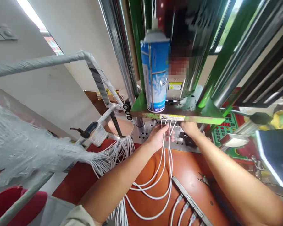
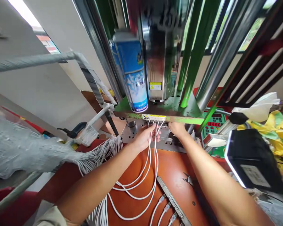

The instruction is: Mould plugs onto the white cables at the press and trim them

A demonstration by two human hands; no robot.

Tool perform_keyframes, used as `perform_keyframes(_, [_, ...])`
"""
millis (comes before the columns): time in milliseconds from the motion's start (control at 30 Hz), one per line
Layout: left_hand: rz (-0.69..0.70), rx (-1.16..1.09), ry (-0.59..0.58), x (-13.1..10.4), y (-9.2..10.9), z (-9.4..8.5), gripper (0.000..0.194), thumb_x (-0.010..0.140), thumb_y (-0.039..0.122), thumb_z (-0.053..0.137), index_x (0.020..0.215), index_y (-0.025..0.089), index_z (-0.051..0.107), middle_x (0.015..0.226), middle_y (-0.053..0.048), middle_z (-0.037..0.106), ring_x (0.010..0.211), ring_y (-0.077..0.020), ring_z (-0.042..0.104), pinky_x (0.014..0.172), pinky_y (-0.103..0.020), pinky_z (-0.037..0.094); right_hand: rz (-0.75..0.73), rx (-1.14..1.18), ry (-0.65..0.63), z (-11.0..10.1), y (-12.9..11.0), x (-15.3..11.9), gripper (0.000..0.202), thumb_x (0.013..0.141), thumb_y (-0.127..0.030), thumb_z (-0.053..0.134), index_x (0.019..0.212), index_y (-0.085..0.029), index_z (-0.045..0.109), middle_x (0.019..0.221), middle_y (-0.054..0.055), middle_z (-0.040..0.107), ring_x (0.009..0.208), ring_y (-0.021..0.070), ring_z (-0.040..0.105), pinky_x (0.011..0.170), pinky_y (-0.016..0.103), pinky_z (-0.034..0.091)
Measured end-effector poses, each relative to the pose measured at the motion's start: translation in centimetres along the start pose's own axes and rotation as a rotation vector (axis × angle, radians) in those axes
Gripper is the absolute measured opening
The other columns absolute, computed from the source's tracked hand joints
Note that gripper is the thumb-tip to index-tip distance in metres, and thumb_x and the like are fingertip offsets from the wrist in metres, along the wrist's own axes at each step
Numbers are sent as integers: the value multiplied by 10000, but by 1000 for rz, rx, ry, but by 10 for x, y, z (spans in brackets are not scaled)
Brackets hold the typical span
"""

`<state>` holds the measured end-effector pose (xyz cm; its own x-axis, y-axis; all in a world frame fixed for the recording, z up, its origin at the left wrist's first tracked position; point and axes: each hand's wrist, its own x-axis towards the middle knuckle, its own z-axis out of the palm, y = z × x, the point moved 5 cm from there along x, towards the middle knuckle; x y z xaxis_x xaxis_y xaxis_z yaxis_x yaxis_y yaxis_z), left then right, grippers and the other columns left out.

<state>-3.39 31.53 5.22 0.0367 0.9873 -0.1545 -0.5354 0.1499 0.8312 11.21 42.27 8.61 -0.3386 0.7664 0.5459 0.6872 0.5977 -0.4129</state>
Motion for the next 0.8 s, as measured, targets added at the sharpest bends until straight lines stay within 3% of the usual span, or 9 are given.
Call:
perform_keyframes(100, [-10, 1, -63, -25, 7, 6, 373, 885, 445, 781, 962, 93, 688, 749, -89, 729, 537, -143, 639, 482, -249, 502, 36, -5, 45, -17, -11, -25, 365, 1078, -456, 444, 1135, -155, 643, 1104, 109, 686, 1008, 224, 654, 930, 413, 525])
perform_keyframes(233, [-153, 37, -159, -91, -11, 14, 450, 888, 497, 757, 1015, 70, 691, 706, -95, 714, 435, -86, 512, 402, -198, 304, 46, -7, 28, -37, -30, -89, 363, 1080, -429, 337, 1053, -186, 605, 1025, 129, 668, 940, 249, 638, 856, 374, 507])
perform_keyframes(333, [-166, 53, -95, -141, -36, 18, 498, 851, 555, 779, 961, 81, 675, 539, 31, 553, 374, -24, 273, 403, -200, 133, 105, -43, 17, -43, -41, -139, 321, 1072, -427, 339, 1013, -209, 567, 985, 112, 628, 919, 260, 606, 839, 383, 477])
perform_keyframes(433, [-125, 63, 3, -174, -55, 23, 556, 811, 633, 786, 941, 109, 652, 489, 91, 438, 384, -26, 208, 415, -212, 112, 219, -84, 29, -45, -40, -173, 300, 1058, -405, 339, 920, -217, 529, 909, 110, 580, 882, 278, 565, 811, 404, 439])
perform_keyframes(533, [-87, 162, 9, -193, -61, 27, 593, 852, 688, 724, 952, 105, 672, 475, 83, 435, 382, -38, 216, 416, -222, 129, 279, -45, -19, -45, -30, -190, 295, 1033, -402, 370, 829, -229, 495, 845, 92, 564, 824, 264, 547, 779, 394, 426])
perform_keyframes(633, [-29, 282, -34, -202, -56, 26, 594, 901, 681, 677, 935, 89, 702, 460, 67, 434, 392, -48, 251, 428, -222, 160, 282, 47, -91, -45, -22, -202, 278, 983, -390, 429, 782, -225, 528, 849, 92, 588, 842, 263, 548, 828, 412, 433])
perform_keyframes(733, [-8, 357, -90, -206, -48, 24, 608, 920, 690, 648, 933, 86, 710, 445, 64, 430, 385, -54, 267, 424, -221, 174, 295, 167, -129, -47, -21, -209, 262, 932, -417, 508, 788, -219, 601, 946, 121, 620, 972, 305, 544, 937, 475, 422])
perform_keyframes(800, [-12, 394, -115, -207, -43, 24, 615, 924, 697, 640, 939, 86, 712, 440, 66, 430, 381, -53, 265, 421, -219, 176, 317, 287, -137, -50, -25, -209, 307, 956, -482, 507, 894, -220, 655, 1079, 137, 639, 1103, 331, 530, 1033, 516, 396])
